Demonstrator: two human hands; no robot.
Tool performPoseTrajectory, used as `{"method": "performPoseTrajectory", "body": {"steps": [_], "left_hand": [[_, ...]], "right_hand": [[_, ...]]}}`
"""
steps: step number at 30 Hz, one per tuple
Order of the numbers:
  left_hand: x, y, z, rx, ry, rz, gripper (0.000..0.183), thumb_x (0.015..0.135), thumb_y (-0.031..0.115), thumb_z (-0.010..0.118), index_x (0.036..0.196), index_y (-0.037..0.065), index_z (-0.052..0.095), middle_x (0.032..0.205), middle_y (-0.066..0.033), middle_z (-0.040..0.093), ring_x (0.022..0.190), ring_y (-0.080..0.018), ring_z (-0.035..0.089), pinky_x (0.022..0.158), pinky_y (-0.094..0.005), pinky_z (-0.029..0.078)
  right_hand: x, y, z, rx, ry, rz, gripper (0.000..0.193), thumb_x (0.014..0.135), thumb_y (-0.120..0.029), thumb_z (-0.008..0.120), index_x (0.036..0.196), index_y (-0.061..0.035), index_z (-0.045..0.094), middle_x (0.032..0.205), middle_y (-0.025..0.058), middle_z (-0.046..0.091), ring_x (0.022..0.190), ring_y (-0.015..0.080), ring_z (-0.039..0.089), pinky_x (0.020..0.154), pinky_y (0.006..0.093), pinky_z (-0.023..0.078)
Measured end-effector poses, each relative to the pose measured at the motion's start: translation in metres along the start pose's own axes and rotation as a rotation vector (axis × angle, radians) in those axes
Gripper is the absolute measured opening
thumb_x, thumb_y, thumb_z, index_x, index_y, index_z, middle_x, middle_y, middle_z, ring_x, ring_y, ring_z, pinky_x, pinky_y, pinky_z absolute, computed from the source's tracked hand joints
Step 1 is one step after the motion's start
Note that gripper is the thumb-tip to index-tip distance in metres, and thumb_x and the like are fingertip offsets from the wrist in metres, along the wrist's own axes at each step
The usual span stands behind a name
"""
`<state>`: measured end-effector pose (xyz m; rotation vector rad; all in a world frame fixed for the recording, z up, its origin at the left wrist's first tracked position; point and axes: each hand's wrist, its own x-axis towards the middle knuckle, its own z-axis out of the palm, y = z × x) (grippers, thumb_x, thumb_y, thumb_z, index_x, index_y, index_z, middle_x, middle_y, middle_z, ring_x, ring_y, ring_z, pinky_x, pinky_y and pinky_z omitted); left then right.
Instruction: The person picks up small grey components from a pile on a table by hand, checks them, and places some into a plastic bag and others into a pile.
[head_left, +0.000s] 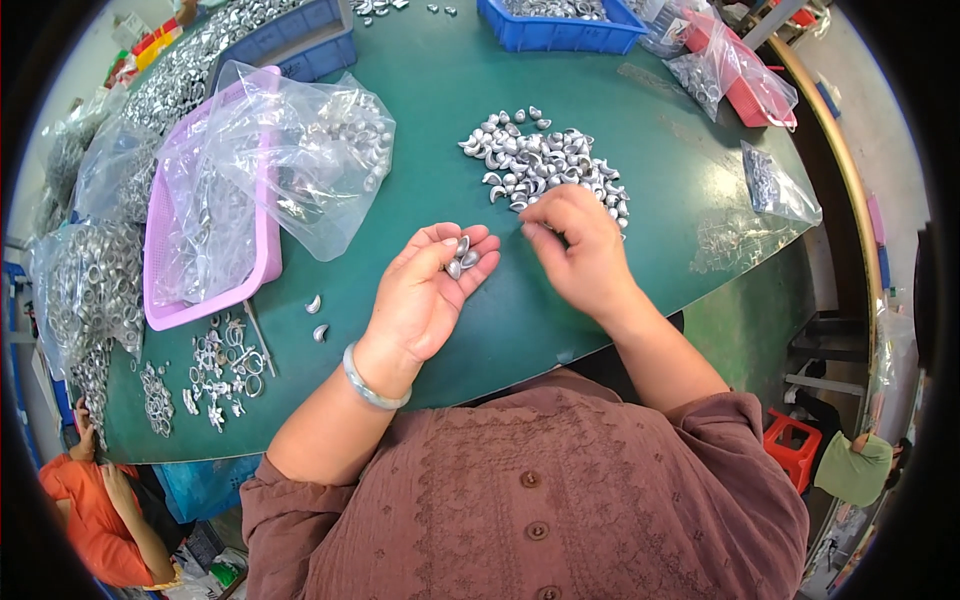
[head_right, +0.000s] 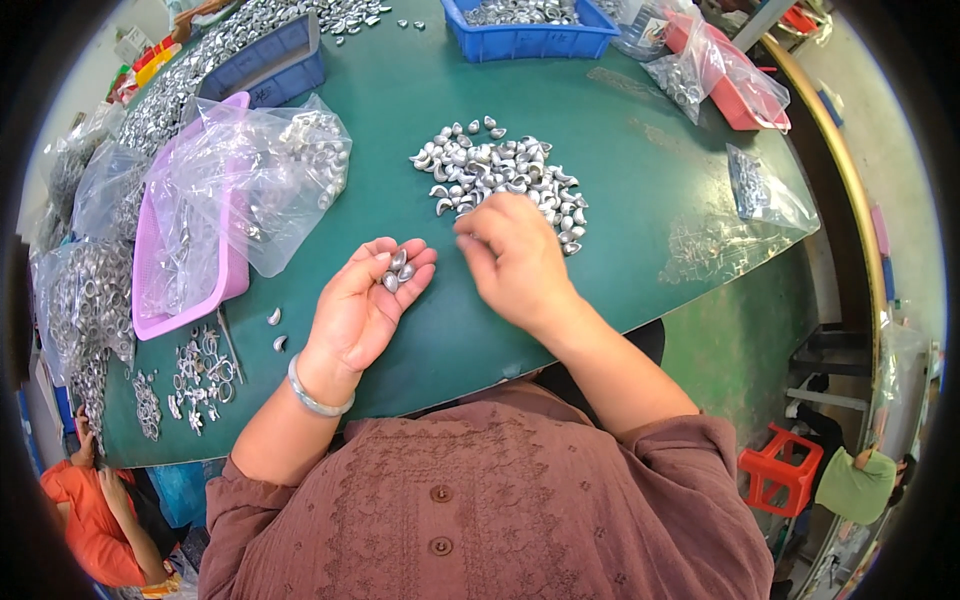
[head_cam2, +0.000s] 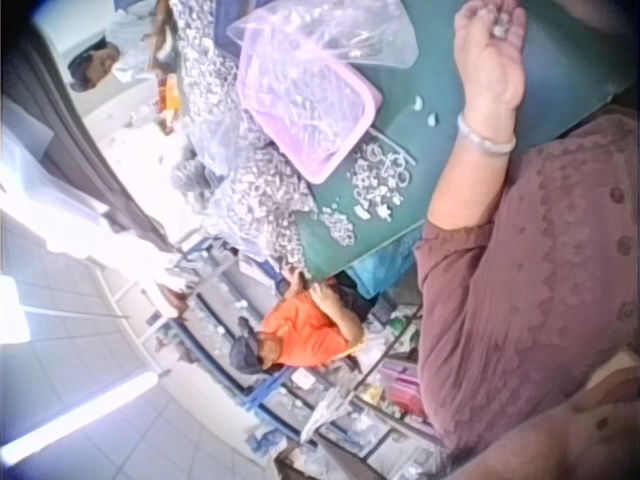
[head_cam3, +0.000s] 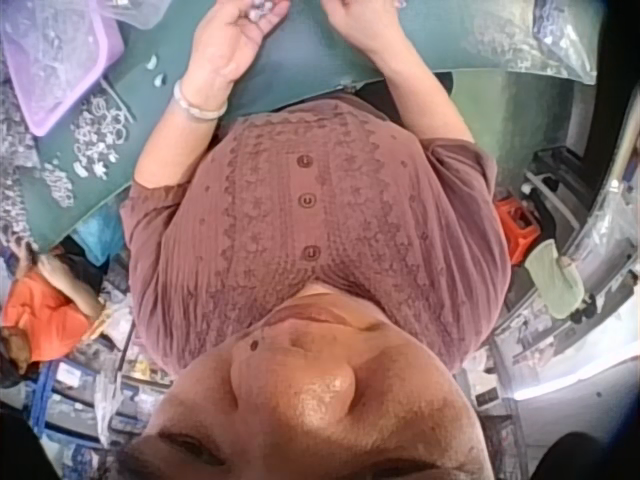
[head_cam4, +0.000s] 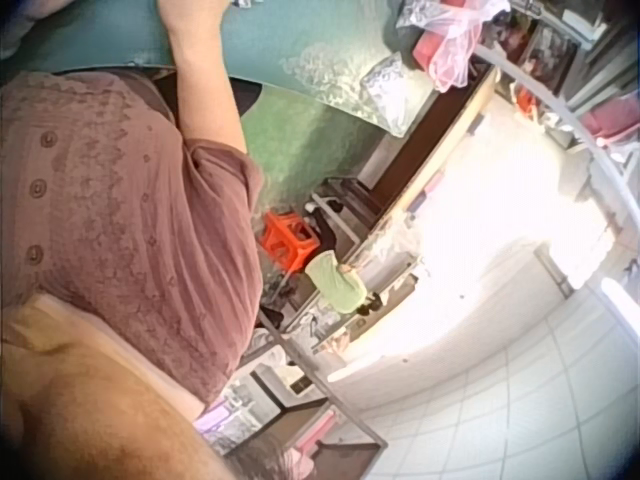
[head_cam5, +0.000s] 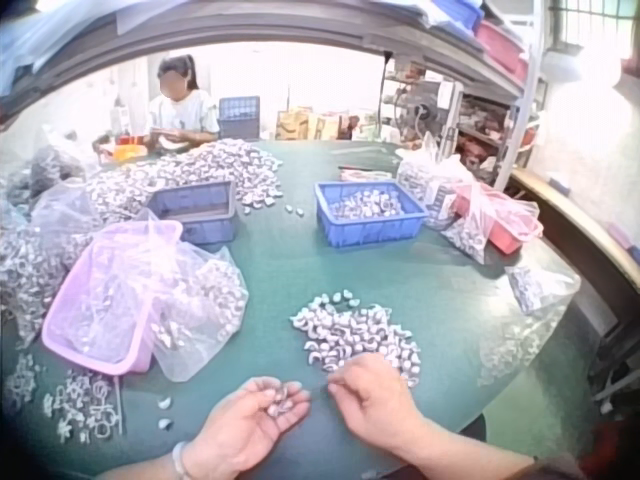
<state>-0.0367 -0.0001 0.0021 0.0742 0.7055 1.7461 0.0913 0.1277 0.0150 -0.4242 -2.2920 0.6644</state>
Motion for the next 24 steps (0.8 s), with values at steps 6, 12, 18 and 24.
{"method": "performPoseTrajectory", "body": {"steps": [6,12,18,24], "left_hand": [[-0.001,0.006,-0.004,-0.003,-0.008,-0.085,0.017,0.083,0.011,0.047,0.097,0.000,0.050,0.085,-0.0085,0.055,0.075,-0.0182,0.054,0.064,-0.0270,0.047],[-0.002,0.006,0.000,0.105,0.032,-0.083,0.018,0.084,0.012,0.048,0.096,0.000,0.053,0.080,-0.0057,0.053,0.066,-0.0142,0.050,0.054,-0.0223,0.040],[-0.002,0.003,0.001,0.236,0.064,-0.086,0.017,0.084,0.014,0.050,0.096,0.002,0.053,0.076,-0.0033,0.054,0.063,-0.0120,0.050,0.053,-0.0219,0.040],[-0.006,-0.002,0.006,0.380,-0.001,-0.105,0.015,0.083,0.017,0.057,0.093,0.006,0.056,0.074,0.0003,0.054,0.059,-0.0070,0.049,0.049,-0.0177,0.038]], "right_hand": [[0.010,0.013,-0.004,-0.361,-0.095,-0.043,0.010,0.065,-0.011,0.065,0.070,-0.0057,0.059,0.082,0.0050,0.051,0.081,0.0241,0.046,0.072,0.0349,0.037],[0.016,0.006,0.007,-0.495,-0.128,-0.056,0.012,0.063,-0.014,0.065,0.068,-0.0046,0.060,0.085,0.0056,0.050,0.086,0.0230,0.044,0.076,0.0352,0.033],[0.015,0.009,0.011,-0.374,-0.103,-0.110,0.008,0.064,-0.006,0.062,0.071,-0.0054,0.058,0.085,0.0048,0.051,0.086,0.0242,0.045,0.075,0.0354,0.035],[0.011,-0.010,0.002,0.134,-0.113,-0.166,0.015,0.063,0.000,0.061,0.076,-0.0055,0.056,0.080,0.0058,0.054,0.078,0.0255,0.050,0.068,0.0345,0.041]]}}
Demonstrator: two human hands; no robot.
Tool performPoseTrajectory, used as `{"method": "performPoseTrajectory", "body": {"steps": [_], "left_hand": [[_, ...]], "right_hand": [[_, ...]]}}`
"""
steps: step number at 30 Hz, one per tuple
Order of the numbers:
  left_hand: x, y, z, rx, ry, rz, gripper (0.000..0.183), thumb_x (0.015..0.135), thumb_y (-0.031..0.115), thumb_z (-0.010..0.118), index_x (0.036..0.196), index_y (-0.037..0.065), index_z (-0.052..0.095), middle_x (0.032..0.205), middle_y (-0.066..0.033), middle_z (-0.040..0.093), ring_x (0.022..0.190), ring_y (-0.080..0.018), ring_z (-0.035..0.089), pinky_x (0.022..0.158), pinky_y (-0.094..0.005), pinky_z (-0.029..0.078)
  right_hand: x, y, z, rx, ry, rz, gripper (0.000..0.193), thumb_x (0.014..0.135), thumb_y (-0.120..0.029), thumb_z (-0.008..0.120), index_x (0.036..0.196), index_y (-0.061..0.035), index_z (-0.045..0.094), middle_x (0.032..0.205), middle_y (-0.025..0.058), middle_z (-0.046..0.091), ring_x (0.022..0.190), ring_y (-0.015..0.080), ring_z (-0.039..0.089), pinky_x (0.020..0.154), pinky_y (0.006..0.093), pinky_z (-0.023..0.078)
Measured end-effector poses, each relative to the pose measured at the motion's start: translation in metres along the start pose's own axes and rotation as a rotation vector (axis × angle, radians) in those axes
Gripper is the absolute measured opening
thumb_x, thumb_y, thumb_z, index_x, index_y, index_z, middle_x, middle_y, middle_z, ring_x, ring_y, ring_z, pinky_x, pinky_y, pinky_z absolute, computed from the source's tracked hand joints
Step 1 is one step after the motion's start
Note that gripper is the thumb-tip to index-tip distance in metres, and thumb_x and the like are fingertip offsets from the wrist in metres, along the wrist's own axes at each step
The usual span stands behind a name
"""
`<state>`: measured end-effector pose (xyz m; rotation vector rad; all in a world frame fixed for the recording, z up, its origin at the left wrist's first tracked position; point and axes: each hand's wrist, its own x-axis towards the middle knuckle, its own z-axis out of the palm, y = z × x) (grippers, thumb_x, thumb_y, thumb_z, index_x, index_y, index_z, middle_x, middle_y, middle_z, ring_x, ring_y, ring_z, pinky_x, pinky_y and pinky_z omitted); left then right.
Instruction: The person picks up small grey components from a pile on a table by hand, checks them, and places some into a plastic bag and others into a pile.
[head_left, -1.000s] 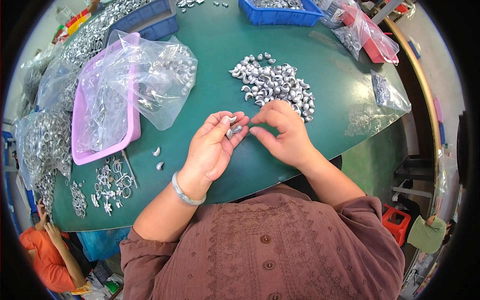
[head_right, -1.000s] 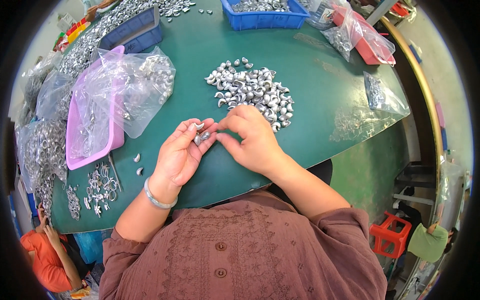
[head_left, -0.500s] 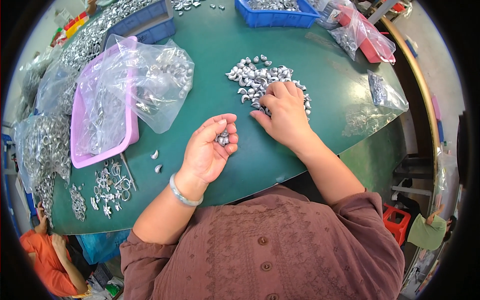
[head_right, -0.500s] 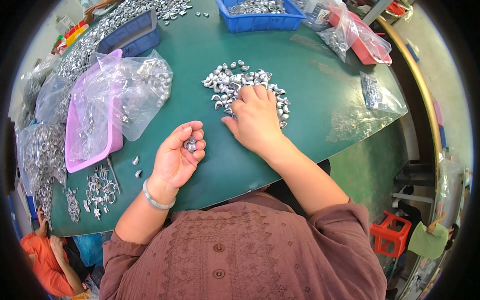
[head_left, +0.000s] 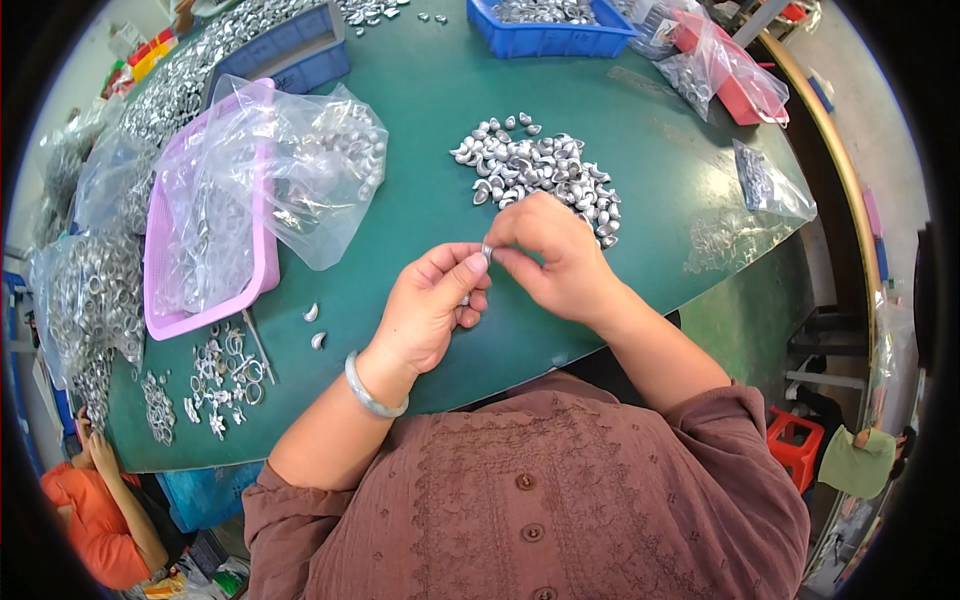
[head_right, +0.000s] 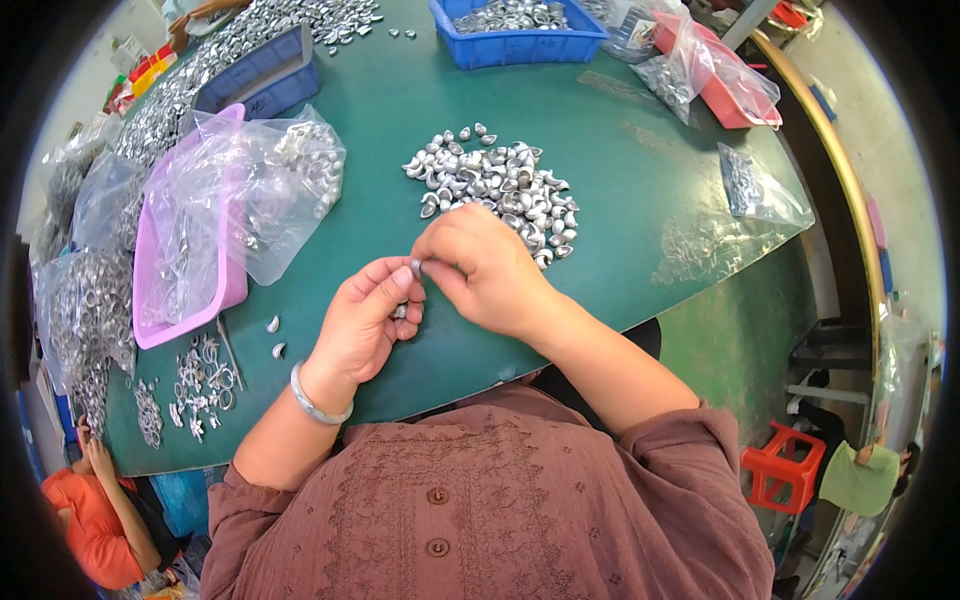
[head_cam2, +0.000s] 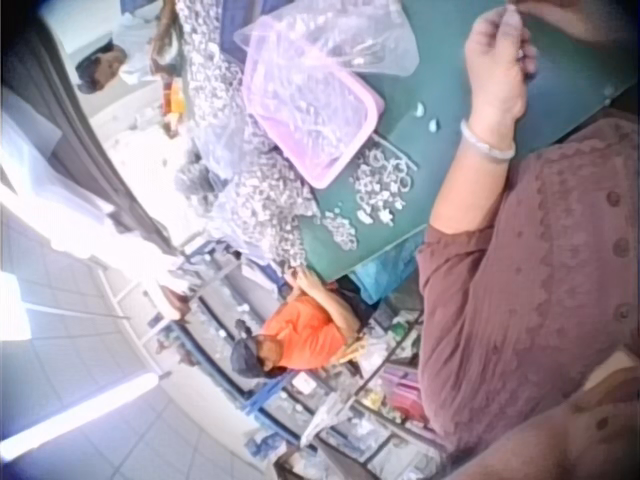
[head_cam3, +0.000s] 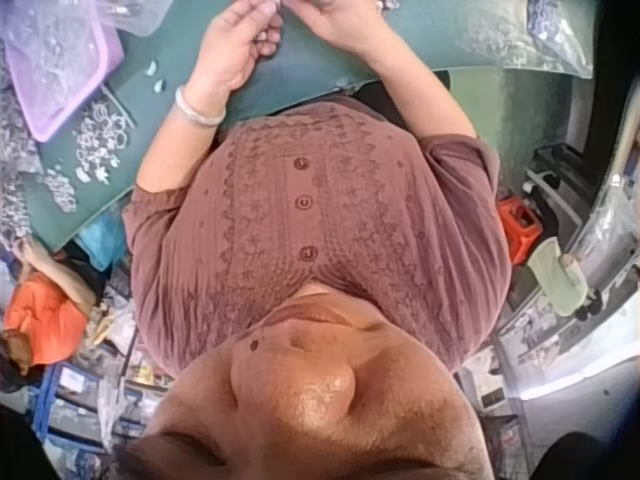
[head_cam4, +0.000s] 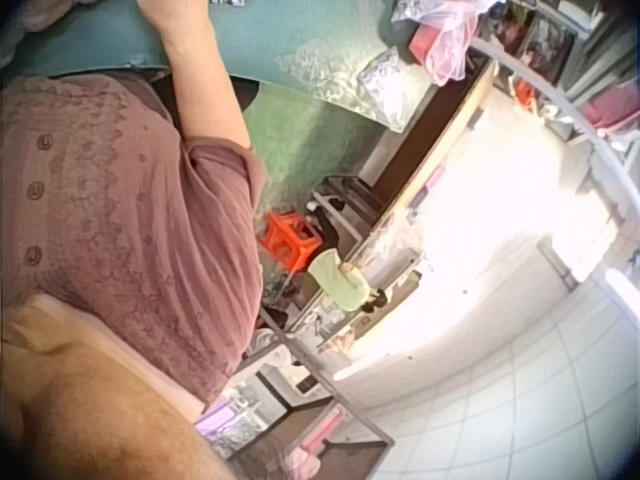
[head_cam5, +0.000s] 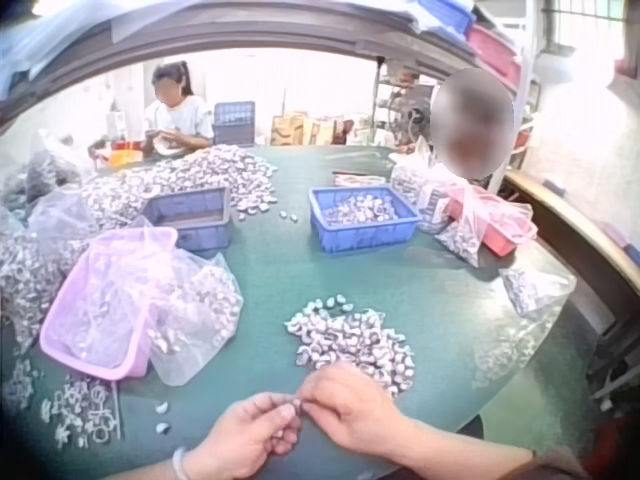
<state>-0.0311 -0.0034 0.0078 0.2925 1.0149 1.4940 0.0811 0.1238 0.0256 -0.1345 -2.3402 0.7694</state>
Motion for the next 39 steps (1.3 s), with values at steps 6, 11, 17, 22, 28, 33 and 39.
{"method": "performPoseTrajectory", "body": {"steps": [6,11,17,22,28,33,39], "left_hand": [[-0.002,-0.005,0.000,0.102,-0.113,0.175,0.012,0.083,0.012,0.056,0.092,0.004,0.057,0.074,0.0005,0.054,0.059,-0.0054,0.047,0.050,-0.0172,0.038],[-0.003,-0.006,0.002,0.114,-0.138,0.250,0.011,0.083,0.009,0.054,0.093,0.003,0.057,0.074,0.0002,0.054,0.060,-0.0053,0.046,0.050,-0.0170,0.037],[-0.002,-0.008,0.000,0.127,-0.184,0.309,0.012,0.083,0.009,0.054,0.093,0.001,0.055,0.077,-0.0023,0.055,0.061,-0.0075,0.048,0.050,-0.0181,0.038],[-0.003,-0.008,0.002,0.226,-0.175,0.373,0.010,0.083,0.005,0.055,0.092,0.002,0.056,0.074,0.0013,0.053,0.059,-0.0037,0.044,0.050,-0.0160,0.035],[-0.004,-0.006,0.003,0.314,-0.136,0.420,0.009,0.080,0.001,0.058,0.088,0.002,0.057,0.075,0.0019,0.054,0.063,-0.0029,0.045,0.055,-0.0156,0.038],[-0.005,-0.005,0.006,0.310,-0.113,0.405,0.009,0.079,0.003,0.059,0.088,0.001,0.058,0.076,0.0016,0.055,0.063,-0.0029,0.046,0.055,-0.0150,0.039],[-0.004,-0.006,0.003,0.134,-0.068,0.191,0.011,0.081,0.011,0.058,0.089,0.003,0.057,0.072,0.0002,0.056,0.056,-0.0038,0.047,0.048,-0.0146,0.038]], "right_hand": [[-0.014,-0.013,0.000,0.448,0.057,0.203,0.031,0.070,0.004,0.061,0.099,-0.0003,0.053,0.086,0.0075,0.056,0.080,0.0157,0.055,0.073,0.0272,0.045],[-0.022,-0.013,0.001,0.561,0.101,0.223,0.027,0.071,0.004,0.062,0.097,0.0002,0.054,0.088,0.0076,0.056,0.078,0.0142,0.055,0.071,0.0258,0.045],[-0.020,-0.013,-0.005,0.484,0.059,0.161,0.016,0.071,0.003,0.062,0.084,-0.0012,0.056,0.084,0.0068,0.057,0.076,0.0153,0.055,0.068,0.0264,0.045],[-0.020,-0.012,-0.007,0.400,0.074,0.100,0.012,0.070,0.002,0.063,0.081,-0.0020,0.057,0.082,0.0069,0.057,0.074,0.0162,0.056,0.066,0.0262,0.045],[-0.022,-0.015,-0.006,0.528,0.048,0.276,0.016,0.072,0.002,0.061,0.087,-0.0016,0.059,0.082,0.0063,0.057,0.073,0.0134,0.055,0.065,0.0245,0.045],[-0.021,-0.013,-0.008,0.481,-0.034,0.241,0.017,0.075,0.001,0.060,0.091,-0.0012,0.059,0.083,0.0064,0.058,0.075,0.0131,0.056,0.066,0.0241,0.045],[-0.022,-0.010,-0.006,0.597,-0.059,0.353,0.015,0.077,-0.001,0.059,0.091,-0.0015,0.060,0.082,0.0058,0.058,0.075,0.0126,0.056,0.067,0.0237,0.044]]}}
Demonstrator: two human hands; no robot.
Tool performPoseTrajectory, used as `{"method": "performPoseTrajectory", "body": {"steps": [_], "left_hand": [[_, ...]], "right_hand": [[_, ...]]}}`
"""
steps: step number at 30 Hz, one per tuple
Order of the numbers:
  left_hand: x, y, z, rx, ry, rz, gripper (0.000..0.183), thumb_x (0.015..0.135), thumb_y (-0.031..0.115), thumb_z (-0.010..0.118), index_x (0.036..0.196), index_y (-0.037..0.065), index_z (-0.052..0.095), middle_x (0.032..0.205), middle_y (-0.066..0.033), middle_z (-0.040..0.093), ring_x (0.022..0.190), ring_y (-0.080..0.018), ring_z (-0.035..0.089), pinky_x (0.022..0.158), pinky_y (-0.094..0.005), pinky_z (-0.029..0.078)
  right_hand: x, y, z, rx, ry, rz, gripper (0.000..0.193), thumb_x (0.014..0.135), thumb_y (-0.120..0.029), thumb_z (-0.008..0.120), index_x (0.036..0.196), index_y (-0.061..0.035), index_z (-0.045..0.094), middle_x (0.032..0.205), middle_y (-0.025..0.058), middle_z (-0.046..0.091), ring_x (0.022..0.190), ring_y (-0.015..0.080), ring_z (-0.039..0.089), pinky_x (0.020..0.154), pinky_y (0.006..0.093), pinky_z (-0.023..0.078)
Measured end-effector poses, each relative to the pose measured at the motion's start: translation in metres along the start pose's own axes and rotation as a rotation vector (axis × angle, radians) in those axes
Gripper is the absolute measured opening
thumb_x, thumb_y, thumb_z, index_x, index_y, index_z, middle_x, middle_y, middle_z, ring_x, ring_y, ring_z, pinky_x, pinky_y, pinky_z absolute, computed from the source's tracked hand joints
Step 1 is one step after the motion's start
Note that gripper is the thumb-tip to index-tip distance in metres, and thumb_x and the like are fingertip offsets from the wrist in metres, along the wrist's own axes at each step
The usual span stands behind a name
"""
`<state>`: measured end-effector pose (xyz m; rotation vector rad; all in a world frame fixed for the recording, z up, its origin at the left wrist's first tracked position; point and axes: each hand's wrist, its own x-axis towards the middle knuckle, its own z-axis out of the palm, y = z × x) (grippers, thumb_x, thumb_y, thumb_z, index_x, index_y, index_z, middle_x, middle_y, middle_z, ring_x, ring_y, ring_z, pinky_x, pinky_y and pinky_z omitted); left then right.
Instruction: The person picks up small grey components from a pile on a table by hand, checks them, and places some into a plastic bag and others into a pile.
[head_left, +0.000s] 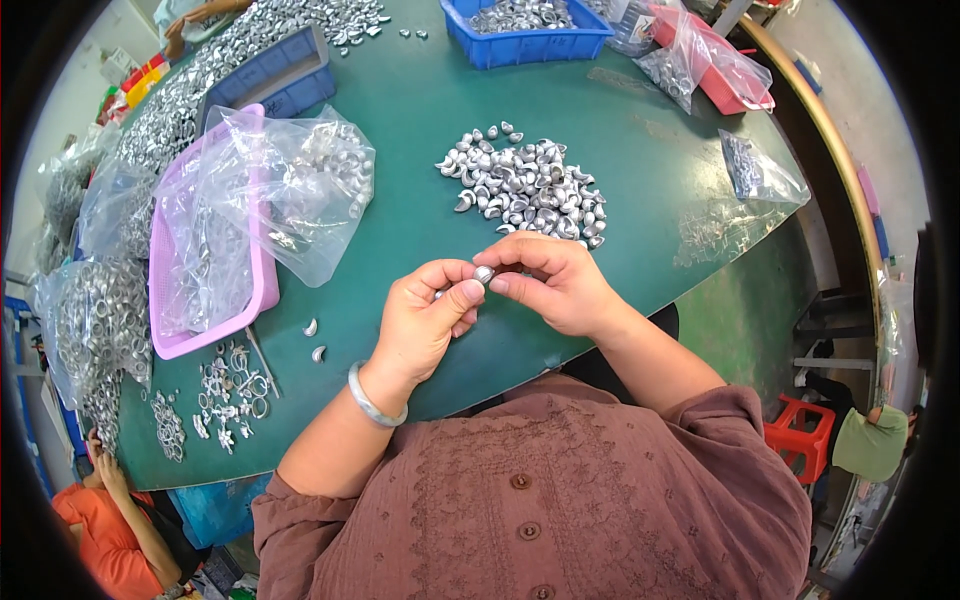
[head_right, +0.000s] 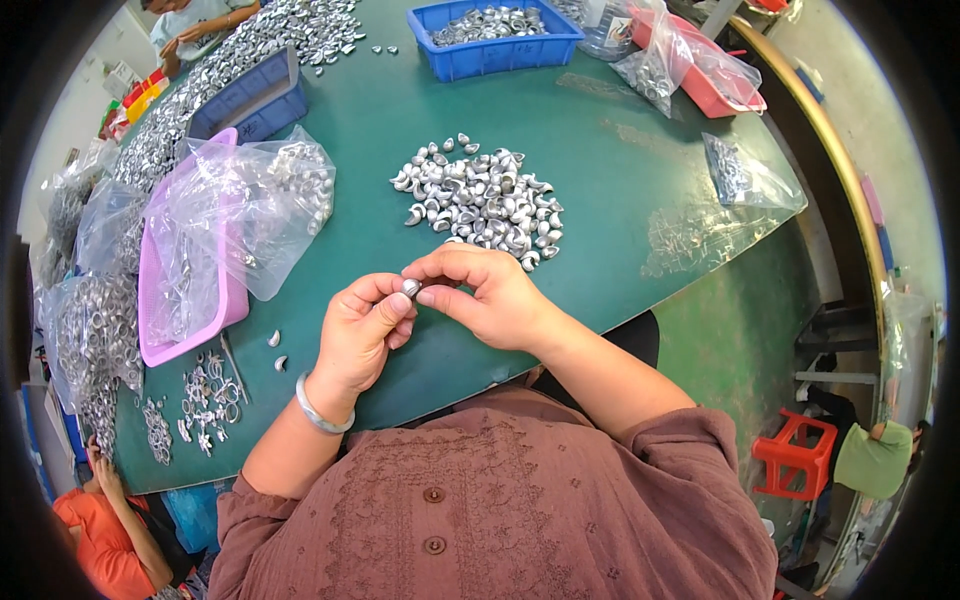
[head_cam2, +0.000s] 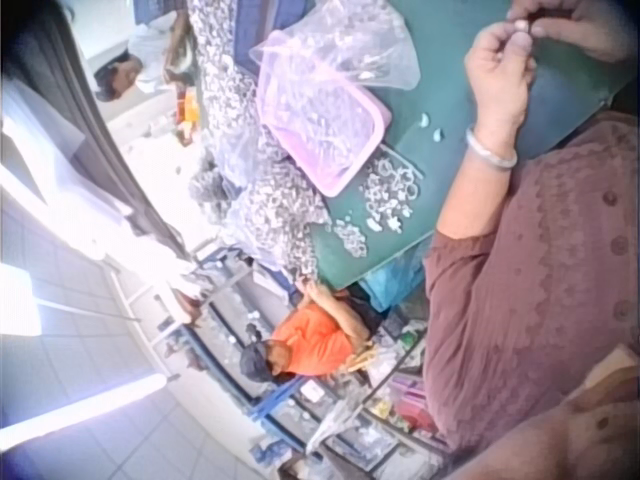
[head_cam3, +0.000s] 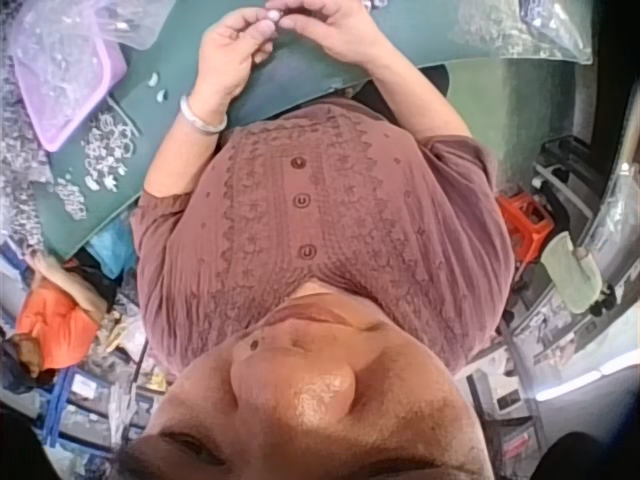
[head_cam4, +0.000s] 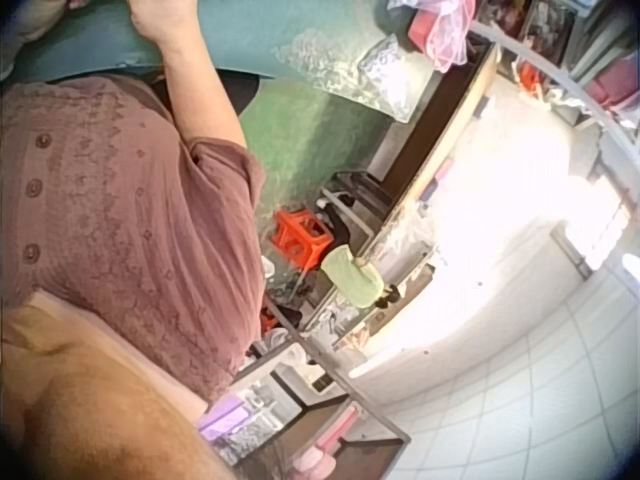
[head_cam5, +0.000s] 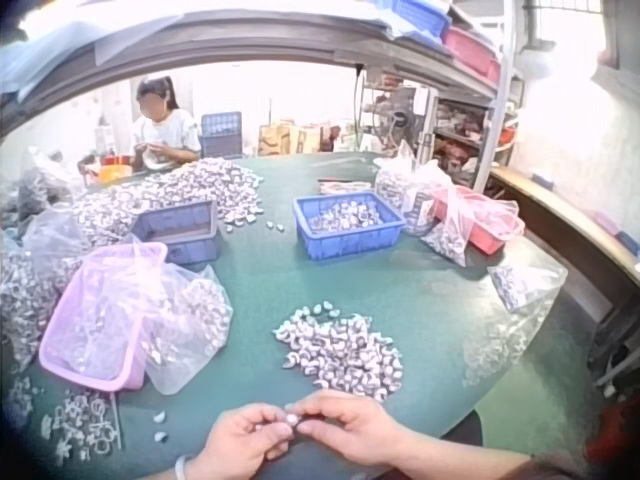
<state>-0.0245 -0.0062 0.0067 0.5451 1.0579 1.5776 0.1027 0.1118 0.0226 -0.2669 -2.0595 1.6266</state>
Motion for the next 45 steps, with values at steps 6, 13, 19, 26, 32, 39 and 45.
{"method": "performPoseTrajectory", "body": {"steps": [6,13,19,26,32,39,45], "left_hand": [[0.0010,-0.0004,-0.0019,-0.042,-0.029,-0.043,0.013,0.083,0.015,0.057,0.090,0.004,0.057,0.069,0.0004,0.055,0.055,-0.0042,0.047,0.047,-0.0147,0.038],[0.0008,0.0000,-0.0014,-0.027,-0.003,-0.055,0.014,0.084,0.016,0.056,0.088,0.003,0.057,0.068,-0.0011,0.054,0.055,-0.0066,0.046,0.046,-0.0170,0.035],[0.0003,0.0003,-0.0008,-0.035,-0.004,-0.090,0.014,0.083,0.018,0.056,0.086,0.004,0.058,0.068,-0.0007,0.054,0.054,-0.0065,0.046,0.046,-0.0170,0.035],[0.0003,0.0003,-0.0003,-0.035,0.002,-0.134,0.012,0.083,0.016,0.057,0.085,0.004,0.058,0.067,0.0000,0.055,0.054,-0.0060,0.046,0.046,-0.0167,0.035],[-0.0003,-0.0008,0.0015,-0.027,0.014,-0.092,0.009,0.082,0.012,0.058,0.086,0.004,0.058,0.068,0.0000,0.055,0.054,-0.0056,0.046,0.046,-0.0162,0.034],[-0.0010,-0.0022,0.0037,0.111,0.054,0.110,0.008,0.078,0.009,0.062,0.083,0.003,0.059,0.067,0.0033,0.052,0.055,-0.0028,0.043,0.048,-0.0152,0.034],[-0.0008,-0.0039,0.0029,0.160,0.041,0.180,0.006,0.077,0.005,0.062,0.083,0.003,0.061,0.070,0.0032,0.054,0.059,-0.0029,0.045,0.052,-0.0150,0.036]], "right_hand": [[0.0007,-0.0011,-0.0006,-0.027,-0.004,0.003,0.012,0.078,-0.004,0.059,0.090,-0.0014,0.061,0.079,0.0048,0.058,0.073,0.0117,0.055,0.065,0.0230,0.043],[-0.0008,-0.0007,0.0016,0.081,0.016,0.060,0.011,0.079,-0.005,0.058,0.090,-0.0014,0.061,0.079,0.0043,0.058,0.073,0.0105,0.055,0.066,0.0228,0.043],[-0.0001,0.0029,0.0000,0.137,0.008,0.165,0.013,0.081,-0.009,0.057,0.090,-0.0008,0.062,0.080,0.0040,0.059,0.075,0.0093,0.055,0.068,0.0224,0.043],[0.0007,0.0040,-0.0015,0.114,-0.010,0.203,0.014,0.082,-0.010,0.056,0.090,-0.0009,0.062,0.080,0.0039,0.059,0.076,0.0092,0.055,0.070,0.0226,0.043],[0.0008,0.0037,-0.0023,0.080,-0.014,0.152,0.015,0.082,-0.010,0.055,0.092,-0.0003,0.061,0.082,0.0041,0.059,0.077,0.0095,0.055,0.070,0.0230,0.044],[-0.0013,0.0009,0.0011,0.281,0.014,0.246,0.017,0.083,-0.005,0.053,0.098,0.0017,0.057,0.089,0.0042,0.060,0.084,0.0087,0.055,0.075,0.0225,0.044],[-0.0005,-0.0012,0.0014,0.233,0.012,0.138,0.016,0.082,-0.003,0.054,0.097,0.0017,0.058,0.088,0.0035,0.058,0.083,0.0088,0.055,0.073,0.0223,0.044]]}}
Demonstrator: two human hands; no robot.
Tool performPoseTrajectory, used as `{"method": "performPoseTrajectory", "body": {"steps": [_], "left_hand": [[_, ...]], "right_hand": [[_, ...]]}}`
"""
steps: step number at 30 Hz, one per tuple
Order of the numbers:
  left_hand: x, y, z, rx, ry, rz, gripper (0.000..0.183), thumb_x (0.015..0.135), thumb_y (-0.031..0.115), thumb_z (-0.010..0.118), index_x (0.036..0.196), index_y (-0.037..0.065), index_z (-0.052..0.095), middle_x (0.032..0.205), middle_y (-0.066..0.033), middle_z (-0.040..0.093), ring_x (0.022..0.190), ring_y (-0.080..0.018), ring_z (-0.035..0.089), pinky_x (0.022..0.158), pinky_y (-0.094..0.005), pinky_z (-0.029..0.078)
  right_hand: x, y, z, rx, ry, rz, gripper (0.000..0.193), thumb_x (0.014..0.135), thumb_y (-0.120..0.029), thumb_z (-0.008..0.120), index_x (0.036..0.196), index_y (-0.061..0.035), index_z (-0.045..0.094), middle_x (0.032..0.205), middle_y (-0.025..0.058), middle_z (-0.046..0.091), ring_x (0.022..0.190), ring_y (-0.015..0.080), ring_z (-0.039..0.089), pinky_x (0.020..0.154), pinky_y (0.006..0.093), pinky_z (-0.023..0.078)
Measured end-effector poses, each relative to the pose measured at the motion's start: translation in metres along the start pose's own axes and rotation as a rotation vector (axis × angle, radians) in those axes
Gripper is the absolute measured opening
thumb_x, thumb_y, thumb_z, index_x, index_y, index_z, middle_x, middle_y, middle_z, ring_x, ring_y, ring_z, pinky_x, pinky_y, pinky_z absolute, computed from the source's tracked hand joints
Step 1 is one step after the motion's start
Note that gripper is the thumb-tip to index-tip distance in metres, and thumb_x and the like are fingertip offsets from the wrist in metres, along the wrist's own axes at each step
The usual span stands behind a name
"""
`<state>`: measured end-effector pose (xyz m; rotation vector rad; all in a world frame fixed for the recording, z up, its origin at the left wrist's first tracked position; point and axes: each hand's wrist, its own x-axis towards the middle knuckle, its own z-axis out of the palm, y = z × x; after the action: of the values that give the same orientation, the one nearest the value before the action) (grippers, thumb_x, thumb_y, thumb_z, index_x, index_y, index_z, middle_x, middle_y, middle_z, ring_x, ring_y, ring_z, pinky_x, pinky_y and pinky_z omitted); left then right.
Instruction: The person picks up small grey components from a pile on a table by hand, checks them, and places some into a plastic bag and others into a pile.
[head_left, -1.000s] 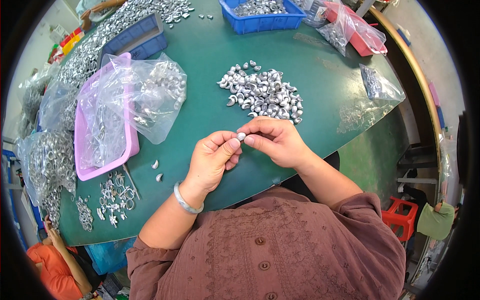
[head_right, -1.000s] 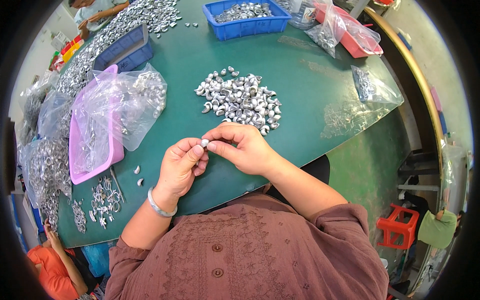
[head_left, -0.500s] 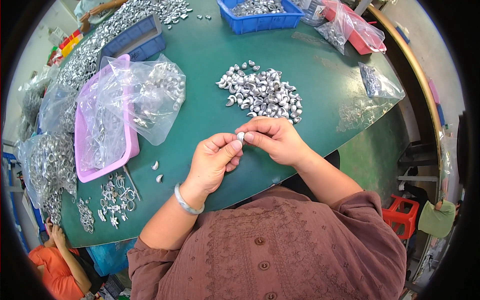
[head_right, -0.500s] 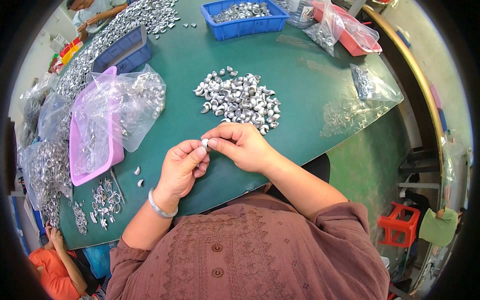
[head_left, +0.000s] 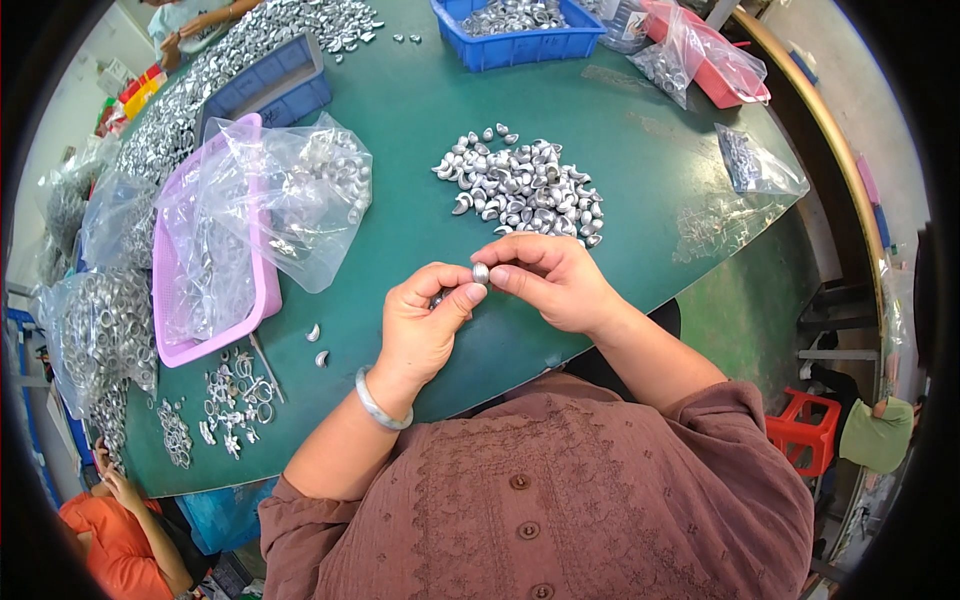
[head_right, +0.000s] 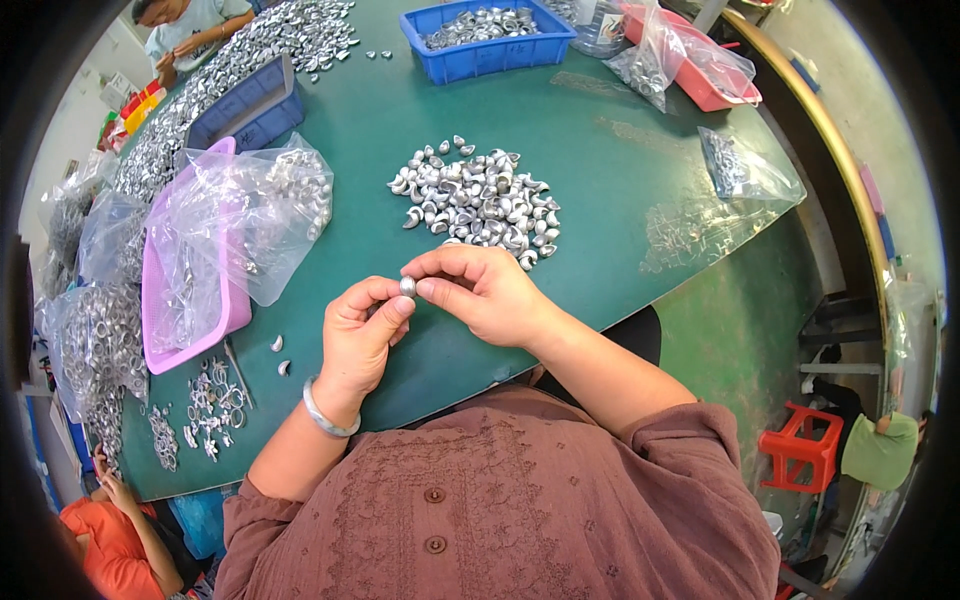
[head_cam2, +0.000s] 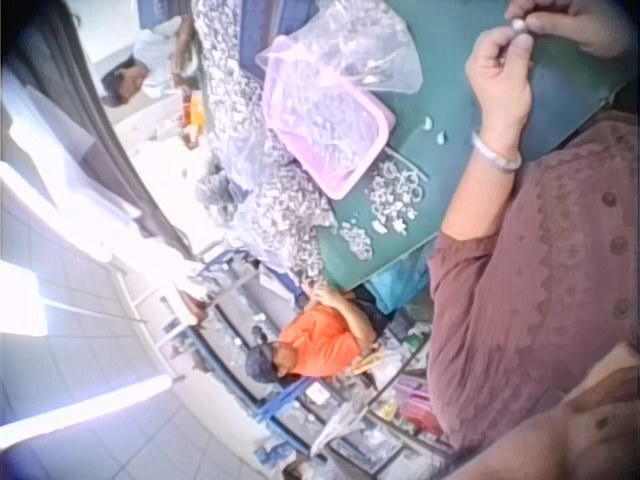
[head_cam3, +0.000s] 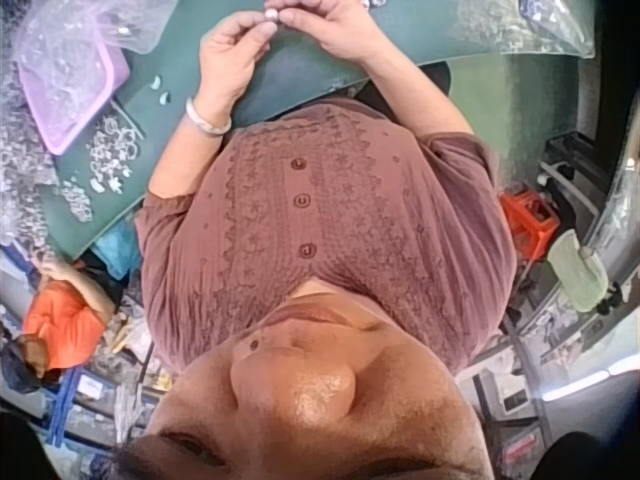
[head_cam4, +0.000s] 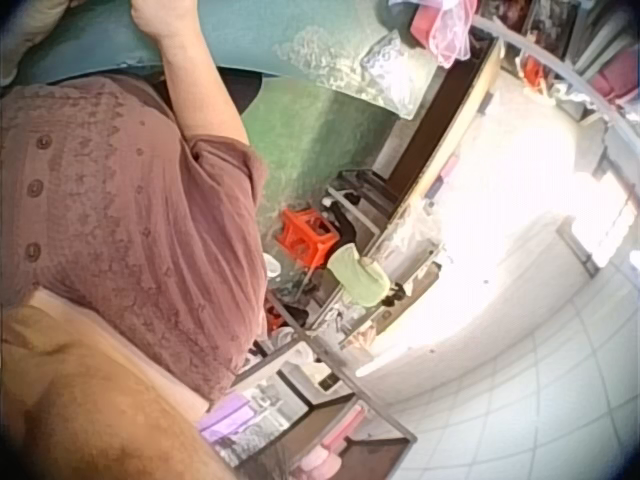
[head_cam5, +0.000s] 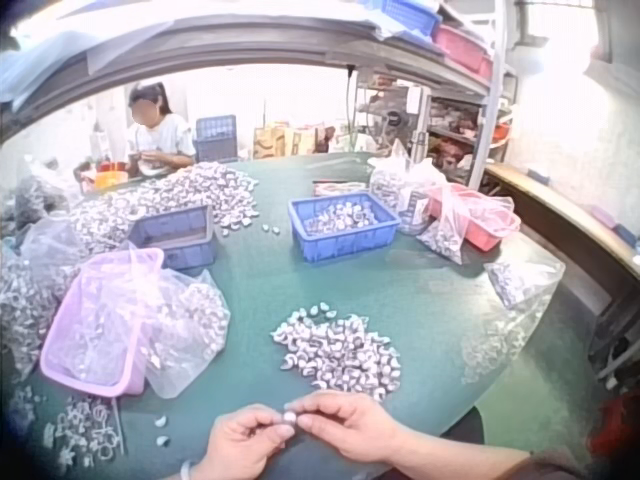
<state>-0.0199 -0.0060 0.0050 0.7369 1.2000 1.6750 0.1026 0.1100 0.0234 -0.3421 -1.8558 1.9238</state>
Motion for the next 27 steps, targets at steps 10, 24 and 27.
{"method": "performPoseTrajectory", "body": {"steps": [10,24,27], "left_hand": [[0.0018,-0.0053,-0.0004,0.118,-0.005,0.147,0.008,0.079,0.002,0.059,0.087,0.003,0.060,0.074,0.0022,0.053,0.058,-0.0036,0.045,0.049,-0.0154,0.035],[0.0006,0.0003,-0.0014,0.192,-0.027,0.172,0.010,0.082,0.006,0.055,0.090,0.002,0.060,0.075,0.0000,0.053,0.058,-0.0043,0.047,0.049,-0.0157,0.036],[-0.0002,0.0038,-0.0007,0.185,-0.020,0.139,0.013,0.084,0.011,0.053,0.090,0.001,0.060,0.073,-0.0003,0.053,0.057,-0.0041,0.047,0.048,-0.0154,0.036]], "right_hand": [[0.0006,0.0015,-0.0003,-0.105,0.001,-0.124,0.014,0.079,-0.002,0.058,0.093,-0.0010,0.059,0.083,0.0034,0.057,0.075,0.0088,0.054,0.065,0.0214,0.043],[0.0031,-0.0028,-0.0008,-0.377,0.032,-0.273,0.015,0.076,-0.001,0.059,0.090,-0.0003,0.060,0.081,0.0073,0.059,0.073,0.0160,0.057,0.065,0.0255,0.045],[0.0036,-0.0006,-0.0014,-0.372,0.020,-0.310,0.016,0.076,0.000,0.059,0.092,-0.0001,0.061,0.082,0.0077,0.059,0.075,0.0171,0.057,0.067,0.0260,0.045]]}}
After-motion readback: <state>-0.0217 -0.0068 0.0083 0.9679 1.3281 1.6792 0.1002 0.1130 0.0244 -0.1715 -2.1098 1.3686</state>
